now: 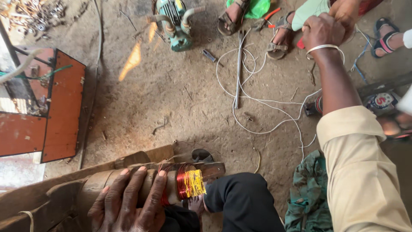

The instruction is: The person winds red copper wire around a cylindrical metal core held in a vise. They use a small green tool to press the wire into place and occasionally adjust the coil. The person continues winding the wire along the length of the core throughout the clip.

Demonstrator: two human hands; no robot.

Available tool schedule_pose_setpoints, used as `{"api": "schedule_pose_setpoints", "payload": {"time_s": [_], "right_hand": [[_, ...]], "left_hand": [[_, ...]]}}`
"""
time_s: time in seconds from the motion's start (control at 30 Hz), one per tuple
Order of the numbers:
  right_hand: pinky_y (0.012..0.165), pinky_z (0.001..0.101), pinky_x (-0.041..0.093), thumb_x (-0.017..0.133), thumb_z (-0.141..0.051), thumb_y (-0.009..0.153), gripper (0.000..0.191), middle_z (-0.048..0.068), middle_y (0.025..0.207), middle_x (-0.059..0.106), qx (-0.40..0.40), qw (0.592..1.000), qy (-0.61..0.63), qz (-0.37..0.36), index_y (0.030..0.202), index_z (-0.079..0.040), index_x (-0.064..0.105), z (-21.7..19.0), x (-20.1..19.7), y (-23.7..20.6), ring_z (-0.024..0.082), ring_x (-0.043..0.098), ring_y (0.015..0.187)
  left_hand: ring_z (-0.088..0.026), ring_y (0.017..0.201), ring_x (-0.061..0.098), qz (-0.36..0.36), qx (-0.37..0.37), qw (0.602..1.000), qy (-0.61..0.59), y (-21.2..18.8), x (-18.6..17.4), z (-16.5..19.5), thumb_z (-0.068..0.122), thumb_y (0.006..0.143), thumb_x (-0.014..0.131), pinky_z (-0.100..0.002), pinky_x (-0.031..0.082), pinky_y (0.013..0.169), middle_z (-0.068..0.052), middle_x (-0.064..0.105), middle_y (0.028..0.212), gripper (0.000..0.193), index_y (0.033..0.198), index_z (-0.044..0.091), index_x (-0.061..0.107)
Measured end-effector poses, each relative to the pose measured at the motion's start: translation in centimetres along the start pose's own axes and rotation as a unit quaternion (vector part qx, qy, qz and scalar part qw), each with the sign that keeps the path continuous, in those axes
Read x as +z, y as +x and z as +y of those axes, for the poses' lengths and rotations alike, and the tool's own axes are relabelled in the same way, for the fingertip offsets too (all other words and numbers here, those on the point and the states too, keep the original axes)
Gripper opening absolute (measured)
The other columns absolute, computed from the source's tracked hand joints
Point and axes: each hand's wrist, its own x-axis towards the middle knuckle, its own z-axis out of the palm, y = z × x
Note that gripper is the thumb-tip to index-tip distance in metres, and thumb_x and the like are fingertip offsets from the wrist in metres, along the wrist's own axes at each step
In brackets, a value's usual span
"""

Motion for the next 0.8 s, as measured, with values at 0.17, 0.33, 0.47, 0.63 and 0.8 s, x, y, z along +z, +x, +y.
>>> {"api": "schedule_pose_setpoints", "payload": {"time_s": [0.17, 0.33, 0.47, 0.63, 0.8], "right_hand": [[0.085, 0.0493, 0.052, 0.072, -0.014, 0.101, 0.012, 0.015, 0.1, 0.068, -0.049, 0.988, 0.134, 0.052, 0.093, -0.006, 0.068, 1.3, -0.6, -2.4, 0.036, 0.067, 0.098], [0.09, 0.0473, 0.053, 0.071, -0.009, 0.102, 0.009, 0.015, 0.095, 0.071, -0.073, 0.971, 0.217, 0.075, 0.096, -0.002, 0.068, 1.8, -1.2, -3.9, 0.034, 0.069, 0.096], [0.082, 0.0373, 0.055, 0.07, -0.008, 0.102, 0.007, 0.012, 0.094, 0.072, 0.023, 0.932, 0.356, 0.064, 0.103, -0.001, 0.07, 0.7, -2.8, -5.5, 0.023, 0.07, 0.088], [0.08, 0.0308, 0.054, 0.069, -0.001, 0.102, 0.005, 0.007, 0.092, 0.069, 0.046, 0.88, 0.465, 0.079, 0.103, 0.001, 0.065, -3.1, -5.3, -7.4, 0.013, 0.065, 0.085], [0.074, 0.0284, 0.053, 0.073, 0.0, 0.098, 0.016, 0.005, 0.091, 0.067, 0.146, 0.781, 0.606, 0.035, 0.105, -0.002, 0.058, -7.9, -6.5, -10.5, 0.014, 0.064, 0.079]], "left_hand": [[-0.029, 0.124, 0.062, 0.032, 0.01, 0.999, -0.005, 0.5, 0.4, 0.9, 0.029, 0.083, 0.062, -0.051, 0.039, 0.11, -0.005, 0.068, 0.13, 0.048, 0.13, 0.033, 0.068], [-0.028, 0.119, 0.067, 0.081, 0.056, 0.995, 0.009, 1.4, 0.5, 1.5, 0.021, 0.077, 0.065, -0.047, 0.042, 0.104, -0.005, 0.071, 0.128, 0.053, 0.128, 0.029, 0.072], [-0.026, 0.12, 0.066, 0.103, 0.043, 0.994, 0.018, 1.7, 0.6, 2.6, 0.017, 0.078, 0.067, -0.045, 0.043, 0.104, -0.001, 0.07, 0.128, 0.053, 0.128, 0.033, 0.071], [-0.026, 0.123, 0.063, 0.108, 0.055, 0.993, 0.003, 1.5, 0.9, 3.2, 0.016, 0.077, 0.068, -0.045, 0.041, 0.105, -0.001, 0.068, 0.128, 0.054, 0.129, 0.032, 0.069], [-0.028, 0.129, 0.056, 0.075, 0.067, 0.994, -0.031, 1.6, 1.4, 3.4, 0.018, 0.073, 0.067, -0.049, 0.038, 0.106, -0.003, 0.064, 0.132, 0.06, 0.131, 0.03, 0.067]]}}
